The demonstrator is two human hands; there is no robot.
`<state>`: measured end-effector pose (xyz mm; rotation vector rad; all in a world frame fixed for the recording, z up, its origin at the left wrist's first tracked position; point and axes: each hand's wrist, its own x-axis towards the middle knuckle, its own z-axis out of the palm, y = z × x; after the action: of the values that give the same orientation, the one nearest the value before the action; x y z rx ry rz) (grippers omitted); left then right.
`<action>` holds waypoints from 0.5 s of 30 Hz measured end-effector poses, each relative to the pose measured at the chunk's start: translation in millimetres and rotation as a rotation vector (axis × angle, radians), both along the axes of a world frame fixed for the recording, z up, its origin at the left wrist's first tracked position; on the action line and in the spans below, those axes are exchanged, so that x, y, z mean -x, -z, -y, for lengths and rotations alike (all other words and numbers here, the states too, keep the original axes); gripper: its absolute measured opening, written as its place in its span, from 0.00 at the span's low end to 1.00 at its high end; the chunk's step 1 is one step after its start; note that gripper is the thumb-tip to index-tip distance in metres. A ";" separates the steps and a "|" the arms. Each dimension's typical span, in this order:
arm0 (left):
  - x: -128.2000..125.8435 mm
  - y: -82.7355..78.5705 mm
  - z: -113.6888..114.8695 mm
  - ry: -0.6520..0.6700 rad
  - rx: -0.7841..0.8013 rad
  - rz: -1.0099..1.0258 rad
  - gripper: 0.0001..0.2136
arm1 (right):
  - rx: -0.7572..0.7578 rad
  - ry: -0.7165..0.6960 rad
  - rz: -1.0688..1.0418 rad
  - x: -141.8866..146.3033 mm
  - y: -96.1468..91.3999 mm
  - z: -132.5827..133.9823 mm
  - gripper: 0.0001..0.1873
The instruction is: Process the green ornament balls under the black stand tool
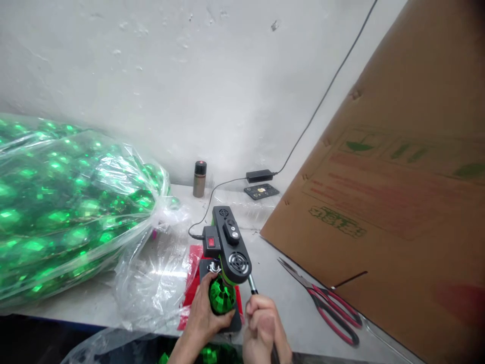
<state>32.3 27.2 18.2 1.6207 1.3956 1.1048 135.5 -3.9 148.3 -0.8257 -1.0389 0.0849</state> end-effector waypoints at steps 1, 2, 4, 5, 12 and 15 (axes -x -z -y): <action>-0.1 0.8 -0.1 0.000 0.005 0.002 0.39 | -0.006 0.003 -0.007 0.2 -1.1 -0.3 0.28; -0.3 1.4 -0.7 0.000 0.009 0.008 0.40 | -0.013 0.004 -0.012 -0.4 -3.9 -0.5 0.28; -0.3 1.8 -2.9 0.011 0.012 0.029 0.40 | -0.007 -0.011 -0.008 -4.0 -15.1 -0.6 0.28; 0.1 1.7 -4.3 0.017 0.012 0.042 0.40 | 0.014 -0.028 0.003 -6.8 -23.2 -0.3 0.28; 14.9 15.0 27.9 -0.045 -0.139 0.062 0.42 | 0.228 -0.107 0.097 -19.5 -69.4 5.0 0.30; 25.0 27.3 70.2 -0.131 -0.308 -0.019 0.36 | 0.290 -0.083 0.020 -12.4 -58.9 11.9 0.29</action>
<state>7.2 -43.0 -9.1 1.7756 1.4131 1.4423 147.9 -15.8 207.2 -1.0471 -1.0950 0.3040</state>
